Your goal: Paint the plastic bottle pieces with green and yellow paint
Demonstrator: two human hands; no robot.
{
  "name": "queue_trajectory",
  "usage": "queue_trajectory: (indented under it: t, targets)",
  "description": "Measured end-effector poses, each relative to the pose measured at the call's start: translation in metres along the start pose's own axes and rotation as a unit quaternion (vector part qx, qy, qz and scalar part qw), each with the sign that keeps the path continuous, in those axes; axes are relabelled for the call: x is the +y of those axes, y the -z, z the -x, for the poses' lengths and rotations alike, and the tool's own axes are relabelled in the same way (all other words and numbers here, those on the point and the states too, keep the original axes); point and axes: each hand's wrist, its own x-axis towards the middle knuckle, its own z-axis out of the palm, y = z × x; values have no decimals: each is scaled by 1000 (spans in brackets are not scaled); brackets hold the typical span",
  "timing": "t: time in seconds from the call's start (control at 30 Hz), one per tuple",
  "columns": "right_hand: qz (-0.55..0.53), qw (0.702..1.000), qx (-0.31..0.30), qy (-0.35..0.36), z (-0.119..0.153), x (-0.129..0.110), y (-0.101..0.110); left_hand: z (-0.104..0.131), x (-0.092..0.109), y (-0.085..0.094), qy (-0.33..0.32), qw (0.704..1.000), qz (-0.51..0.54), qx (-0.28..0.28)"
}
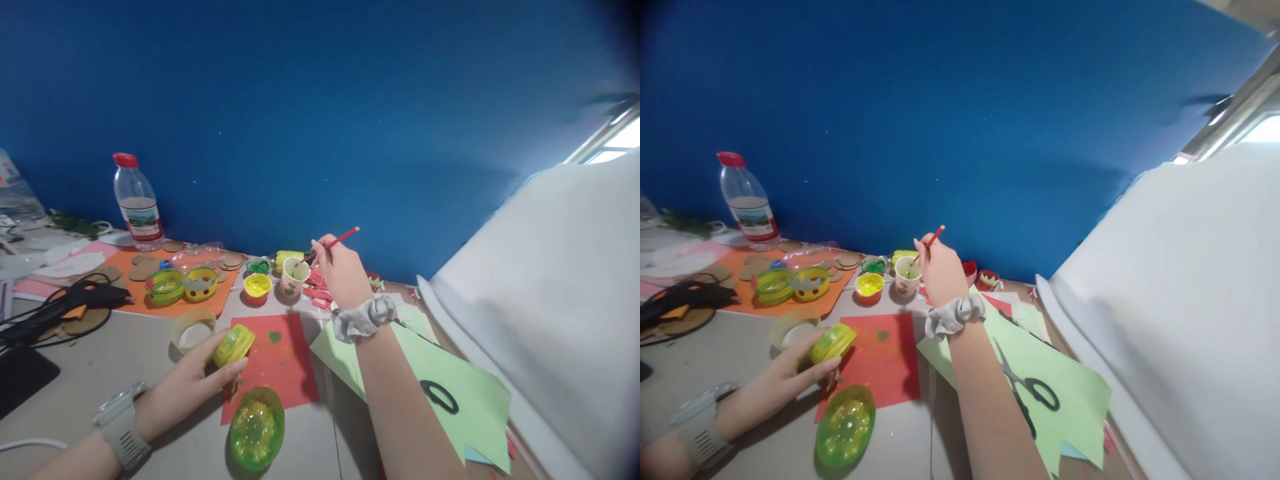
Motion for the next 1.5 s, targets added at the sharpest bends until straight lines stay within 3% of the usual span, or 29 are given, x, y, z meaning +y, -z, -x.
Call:
queue_trajectory:
  t: [0.57,1.13,1.27,1.5]
  targets:
    - [66,998,0,10,-2,-2,1,-1,4,0,-11,1000,0,1]
    - [74,995,-61,17,1,-13,11,1,10,1,-7,1000,-18,-15]
    - [71,995,-65,13,3,-15,13,1,9,2,-10,1000,-14,4]
    - [64,996,-60,4,5,-14,16,-1,6,2,-16,1000,-4,-12]
